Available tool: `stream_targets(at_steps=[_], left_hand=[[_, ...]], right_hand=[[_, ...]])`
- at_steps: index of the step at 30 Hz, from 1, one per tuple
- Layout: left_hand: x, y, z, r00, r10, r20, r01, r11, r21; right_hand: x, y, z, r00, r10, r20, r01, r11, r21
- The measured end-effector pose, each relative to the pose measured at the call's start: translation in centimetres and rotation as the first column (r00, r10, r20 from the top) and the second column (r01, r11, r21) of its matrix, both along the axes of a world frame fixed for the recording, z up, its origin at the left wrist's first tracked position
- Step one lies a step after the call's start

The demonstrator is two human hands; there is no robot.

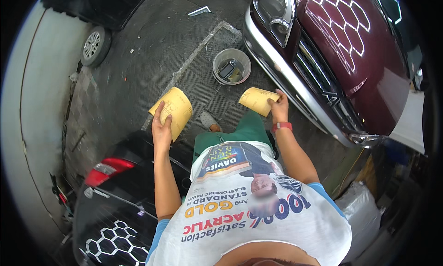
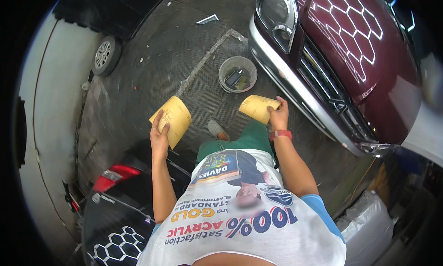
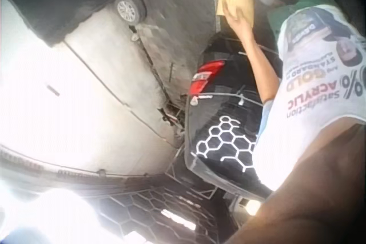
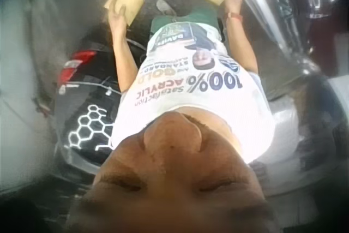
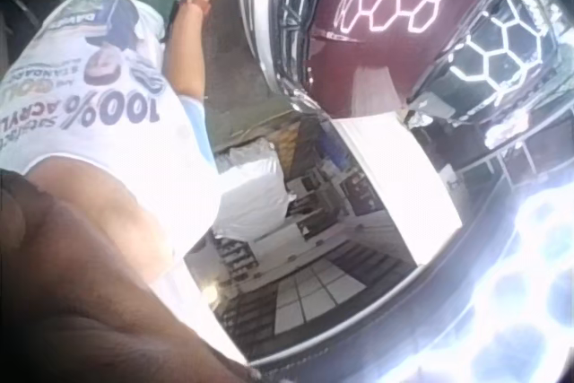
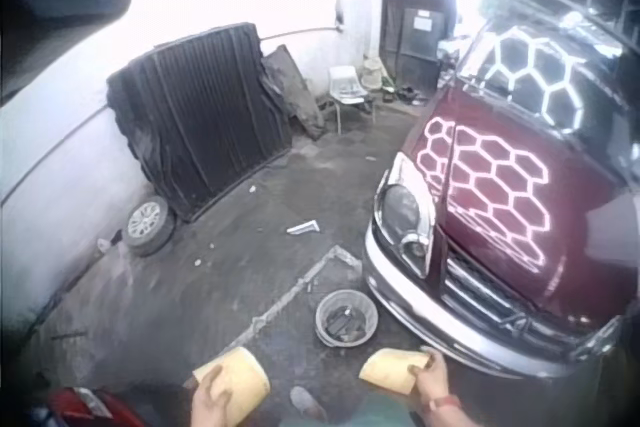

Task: The person selects sandpaper sheets, dips them into a bucket of water, and sands the front bumper of a maroon car. They repeatedly switch between different sandpaper sheets and rub the wet paper over the bumper surface.

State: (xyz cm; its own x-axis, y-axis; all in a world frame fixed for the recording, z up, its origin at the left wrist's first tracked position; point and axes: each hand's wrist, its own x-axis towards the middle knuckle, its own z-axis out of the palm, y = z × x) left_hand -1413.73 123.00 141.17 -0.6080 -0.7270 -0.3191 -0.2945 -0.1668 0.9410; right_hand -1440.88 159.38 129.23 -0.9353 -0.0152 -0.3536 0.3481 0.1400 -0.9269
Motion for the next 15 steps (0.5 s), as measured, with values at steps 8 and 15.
stream_targets(at_steps=[8, 15], left_hand=[[-10.2, -6.0, -2.0, 0.994, -0.096, 0.058, 0.082, 0.975, 0.206], [-19.2, -6.1, -8.7, 0.995, 0.073, 0.069, -0.098, 0.858, 0.504]], right_hand=[[-4.3, -11.2, -16.2, 0.991, -0.117, 0.056, 0.117, 0.993, 0.012], [-8.1, -16.5, -19.4, 0.966, 0.044, 0.255, -0.07, 0.993, 0.095]])
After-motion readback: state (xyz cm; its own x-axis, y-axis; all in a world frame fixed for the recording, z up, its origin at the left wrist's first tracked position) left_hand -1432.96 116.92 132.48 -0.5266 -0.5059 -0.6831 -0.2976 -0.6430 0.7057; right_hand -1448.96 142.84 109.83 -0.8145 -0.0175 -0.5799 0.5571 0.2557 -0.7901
